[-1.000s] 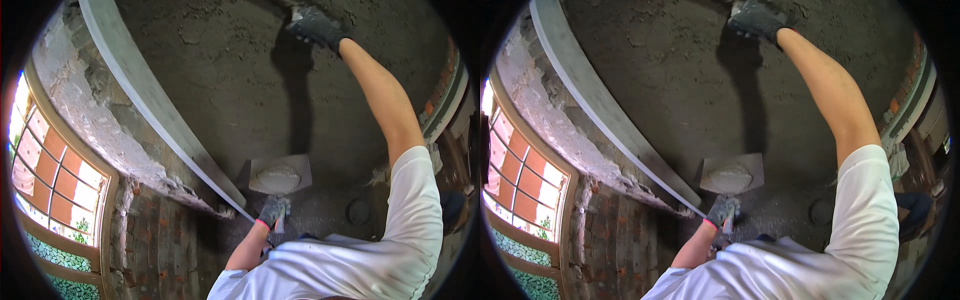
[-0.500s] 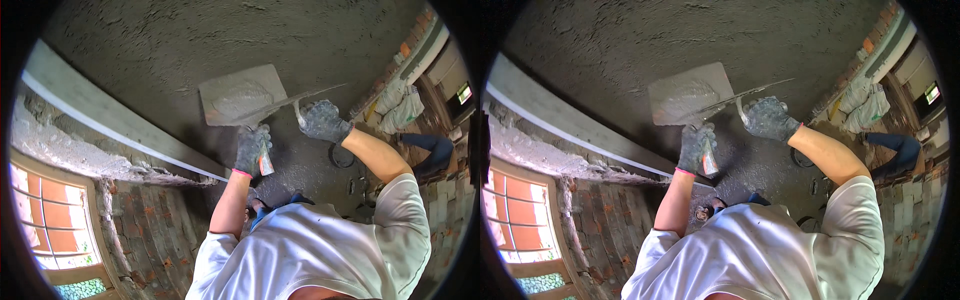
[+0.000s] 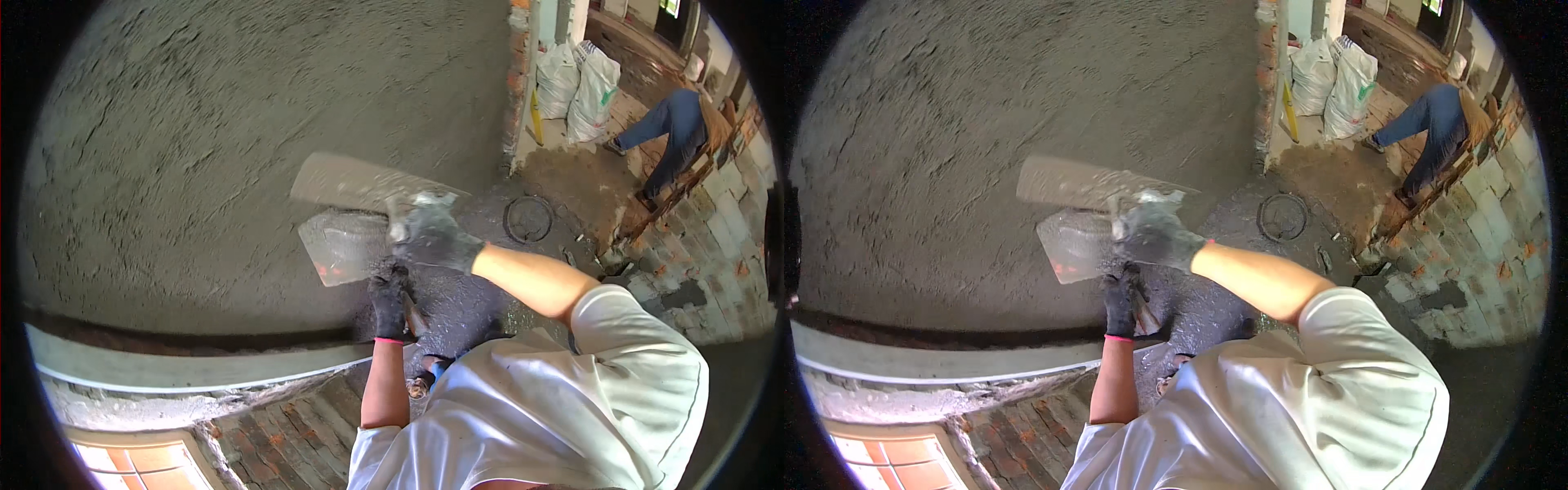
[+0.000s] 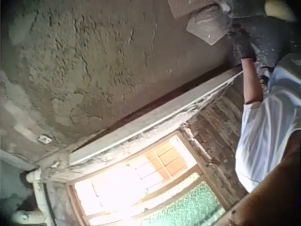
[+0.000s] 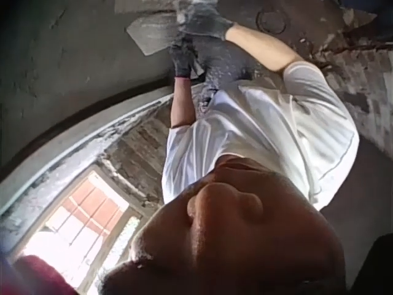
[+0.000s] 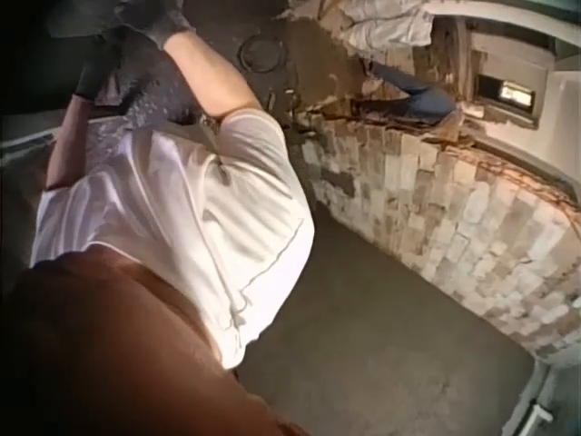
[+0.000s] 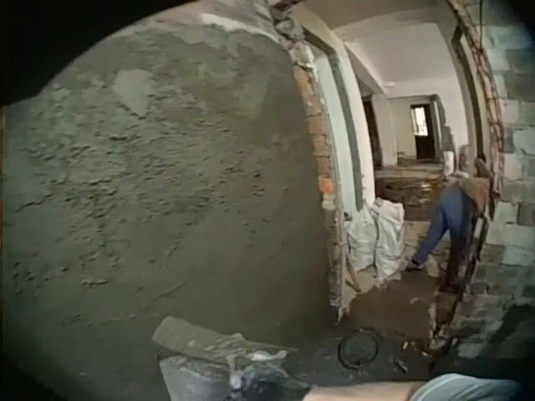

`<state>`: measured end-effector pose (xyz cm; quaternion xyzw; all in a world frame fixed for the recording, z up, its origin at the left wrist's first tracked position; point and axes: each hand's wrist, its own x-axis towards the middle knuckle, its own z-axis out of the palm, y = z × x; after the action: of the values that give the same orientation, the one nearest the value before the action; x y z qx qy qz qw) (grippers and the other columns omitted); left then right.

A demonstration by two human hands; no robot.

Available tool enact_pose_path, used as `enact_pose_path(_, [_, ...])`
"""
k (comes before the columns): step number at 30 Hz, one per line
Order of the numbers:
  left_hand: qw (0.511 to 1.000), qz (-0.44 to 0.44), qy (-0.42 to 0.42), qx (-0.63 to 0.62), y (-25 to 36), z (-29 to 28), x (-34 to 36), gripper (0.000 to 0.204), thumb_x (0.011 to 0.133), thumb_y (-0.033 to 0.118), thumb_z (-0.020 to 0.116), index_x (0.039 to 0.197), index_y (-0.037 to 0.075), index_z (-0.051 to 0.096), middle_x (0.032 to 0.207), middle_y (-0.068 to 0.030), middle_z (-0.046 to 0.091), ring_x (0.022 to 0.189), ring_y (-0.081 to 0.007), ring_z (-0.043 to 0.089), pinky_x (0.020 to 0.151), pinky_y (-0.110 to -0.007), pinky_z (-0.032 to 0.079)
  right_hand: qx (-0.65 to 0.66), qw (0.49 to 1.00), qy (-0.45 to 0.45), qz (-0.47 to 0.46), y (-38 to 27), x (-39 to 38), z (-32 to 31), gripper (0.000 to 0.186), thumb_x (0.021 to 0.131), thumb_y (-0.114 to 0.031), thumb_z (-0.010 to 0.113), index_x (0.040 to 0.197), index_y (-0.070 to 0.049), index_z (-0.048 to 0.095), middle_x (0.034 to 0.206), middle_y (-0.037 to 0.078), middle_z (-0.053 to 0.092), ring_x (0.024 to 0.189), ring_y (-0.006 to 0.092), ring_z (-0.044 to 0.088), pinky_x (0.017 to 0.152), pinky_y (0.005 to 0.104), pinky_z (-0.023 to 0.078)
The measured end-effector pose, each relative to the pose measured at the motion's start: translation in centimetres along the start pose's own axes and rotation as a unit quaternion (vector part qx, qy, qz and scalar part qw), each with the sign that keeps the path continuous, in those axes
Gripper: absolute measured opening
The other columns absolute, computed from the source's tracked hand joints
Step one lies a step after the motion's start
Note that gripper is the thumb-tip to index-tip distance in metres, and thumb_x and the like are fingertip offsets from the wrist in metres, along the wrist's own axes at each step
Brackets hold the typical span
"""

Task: Plastering a brick wall using a trowel and hawk.

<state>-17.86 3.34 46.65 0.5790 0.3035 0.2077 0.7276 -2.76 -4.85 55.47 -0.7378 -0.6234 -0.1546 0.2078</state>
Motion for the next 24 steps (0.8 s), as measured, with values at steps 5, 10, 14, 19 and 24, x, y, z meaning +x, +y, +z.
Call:
enact_pose_path(5, [0.997, -0.048, 0.045, 0.041, -6.2, 0.1, 0.2, 0.005, 0.080, 0.012, 0.062, 0.083, 0.008, 0.059, 0.059, -0.0020, 0.053, 0.045, -0.0128, 0.049, 0.039, -0.027, 0.039, 0.317, 0.929, 0.017, 0.190, 8.8, -11.5, -2.2, 0.017, 0.084, -0.018, 0.050, 0.093, -0.004, 0.053, 0.085, 0.007, 0.058, 0.081, 0.0208, 0.055, 0.068, 0.0390, 0.044])
enact_pose_path(10, [0.994, -0.101, -0.017, 0.035, -6.5, 4.9, -1.8, 0.010, 0.078, 0.013, 0.060, 0.085, 0.005, 0.060, 0.057, -0.0027, 0.052, 0.042, -0.0143, 0.049, 0.038, -0.028, 0.040, 0.702, 0.587, -0.037, 0.402, 18.1, -25.4, -0.8, 0.012, 0.089, -0.016, 0.049, 0.088, -0.005, 0.054, 0.084, 0.011, 0.061, 0.074, 0.0173, 0.059, 0.058, 0.0303, 0.048])
enact_pose_path(14, [0.988, -0.137, -0.056, 0.035, -7.9, 7.2, -1.0, 0.011, 0.080, 0.016, 0.061, 0.078, 0.005, 0.061, 0.056, -0.0042, 0.053, 0.042, -0.0151, 0.050, 0.038, -0.029, 0.042, 0.380, 0.820, 0.148, 0.401, 20.1, -25.1, -2.9, 0.018, 0.088, -0.015, 0.055, 0.100, -0.002, 0.058, 0.090, 0.014, 0.059, 0.077, 0.0166, 0.059, 0.060, 0.0269, 0.049])
enact_pose_path(19, [0.983, -0.027, -0.104, 0.148, -7.5, 10.6, 4.4, 0.018, 0.079, 0.022, 0.064, 0.068, 0.008, 0.061, 0.053, 0.0000, 0.051, 0.042, -0.0119, 0.048, 0.038, -0.028, 0.040, 0.596, 0.732, -0.038, 0.328, 22.2, -14.6, -10.8, 0.031, 0.083, -0.025, 0.061, 0.106, -0.005, 0.058, 0.097, 0.012, 0.059, 0.083, 0.0249, 0.058, 0.074, 0.0401, 0.047])
enact_pose_path(24, [0.975, 0.043, -0.144, 0.164, 1.0, 15.7, 10.5, 0.023, 0.080, 0.025, 0.061, 0.073, 0.003, 0.060, 0.054, -0.0069, 0.054, 0.044, -0.0186, 0.053, 0.042, -0.034, 0.042, 0.016, 0.956, -0.242, 0.163, 22.2, -6.7, -12.0, 0.049, 0.074, -0.047, 0.059, 0.090, 0.000, 0.063, 0.085, 0.022, 0.061, 0.082, 0.0363, 0.059, 0.073, 0.0462, 0.046])
